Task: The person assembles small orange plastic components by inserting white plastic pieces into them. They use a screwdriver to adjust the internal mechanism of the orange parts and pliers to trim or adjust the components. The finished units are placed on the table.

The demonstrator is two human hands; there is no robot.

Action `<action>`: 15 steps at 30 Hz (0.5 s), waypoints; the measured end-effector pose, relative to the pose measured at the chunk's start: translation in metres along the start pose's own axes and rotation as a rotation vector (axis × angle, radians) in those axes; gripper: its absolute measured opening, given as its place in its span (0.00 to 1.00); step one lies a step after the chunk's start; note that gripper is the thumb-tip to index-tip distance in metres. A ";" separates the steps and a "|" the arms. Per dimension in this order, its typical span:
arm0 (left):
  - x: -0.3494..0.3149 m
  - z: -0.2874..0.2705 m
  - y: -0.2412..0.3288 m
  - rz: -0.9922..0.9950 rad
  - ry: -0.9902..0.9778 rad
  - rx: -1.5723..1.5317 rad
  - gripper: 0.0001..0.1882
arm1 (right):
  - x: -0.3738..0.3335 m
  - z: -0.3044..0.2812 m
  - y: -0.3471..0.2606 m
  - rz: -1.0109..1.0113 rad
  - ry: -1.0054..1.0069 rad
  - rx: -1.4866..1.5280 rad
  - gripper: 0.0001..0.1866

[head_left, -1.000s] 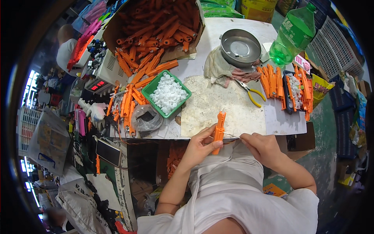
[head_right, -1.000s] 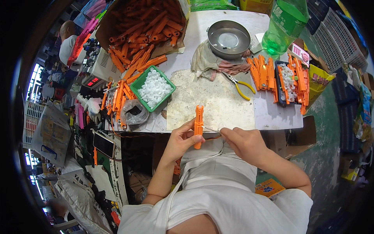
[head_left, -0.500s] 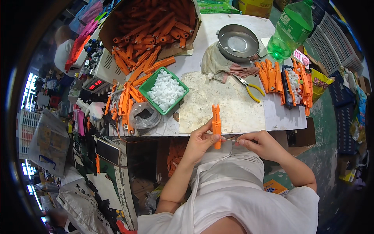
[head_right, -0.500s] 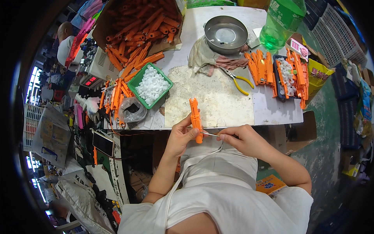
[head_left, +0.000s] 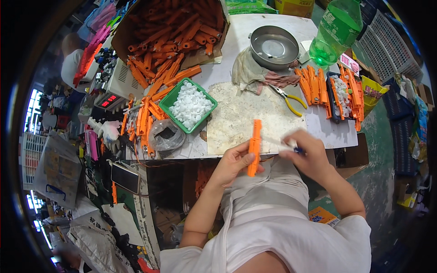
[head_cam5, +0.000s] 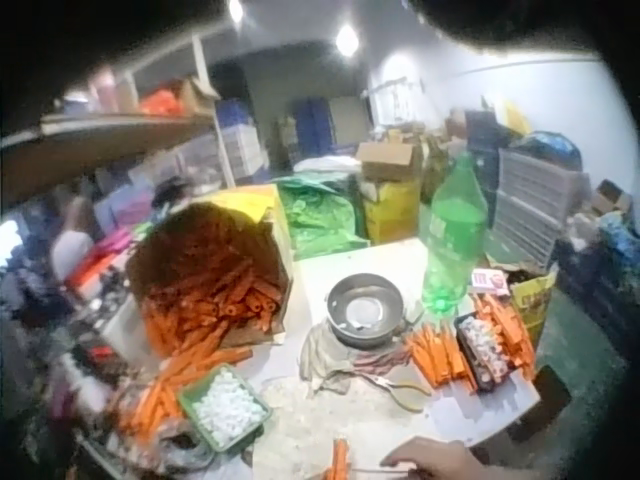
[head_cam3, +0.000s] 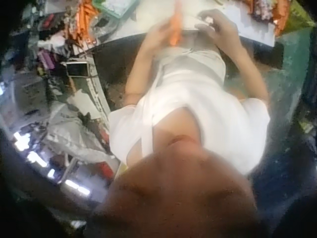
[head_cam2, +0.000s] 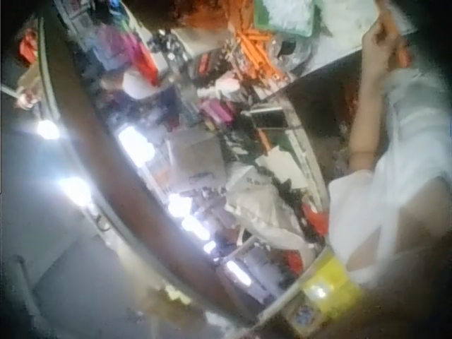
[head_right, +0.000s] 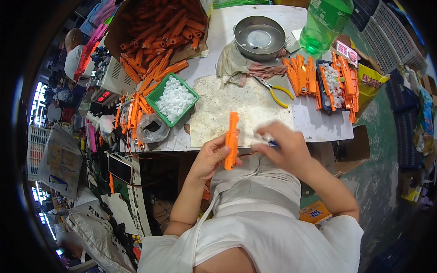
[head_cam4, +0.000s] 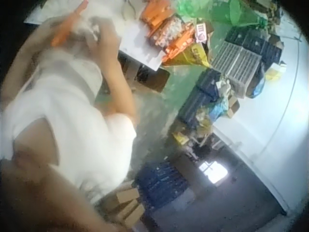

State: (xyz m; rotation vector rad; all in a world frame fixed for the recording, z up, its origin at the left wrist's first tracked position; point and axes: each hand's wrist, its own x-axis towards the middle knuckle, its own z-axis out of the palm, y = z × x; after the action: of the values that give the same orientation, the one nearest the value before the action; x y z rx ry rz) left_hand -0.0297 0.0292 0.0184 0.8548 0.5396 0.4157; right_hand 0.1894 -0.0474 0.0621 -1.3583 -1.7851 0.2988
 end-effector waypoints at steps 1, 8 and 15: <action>0.001 0.003 0.001 -0.032 -0.050 0.028 0.33 | 0.012 0.009 0.007 0.053 0.029 0.159 0.16; 0.007 0.017 0.001 0.428 0.101 0.057 0.29 | 0.036 0.028 0.034 0.808 0.029 1.296 0.12; 0.036 0.004 -0.021 0.833 0.324 0.149 0.24 | 0.027 0.054 0.018 0.734 -0.083 0.648 0.14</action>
State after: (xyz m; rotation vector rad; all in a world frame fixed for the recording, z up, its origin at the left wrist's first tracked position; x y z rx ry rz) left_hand 0.0039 0.0340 -0.0056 1.1487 0.4946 1.3031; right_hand 0.1605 -0.0009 0.0310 -1.4515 -1.0228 1.2214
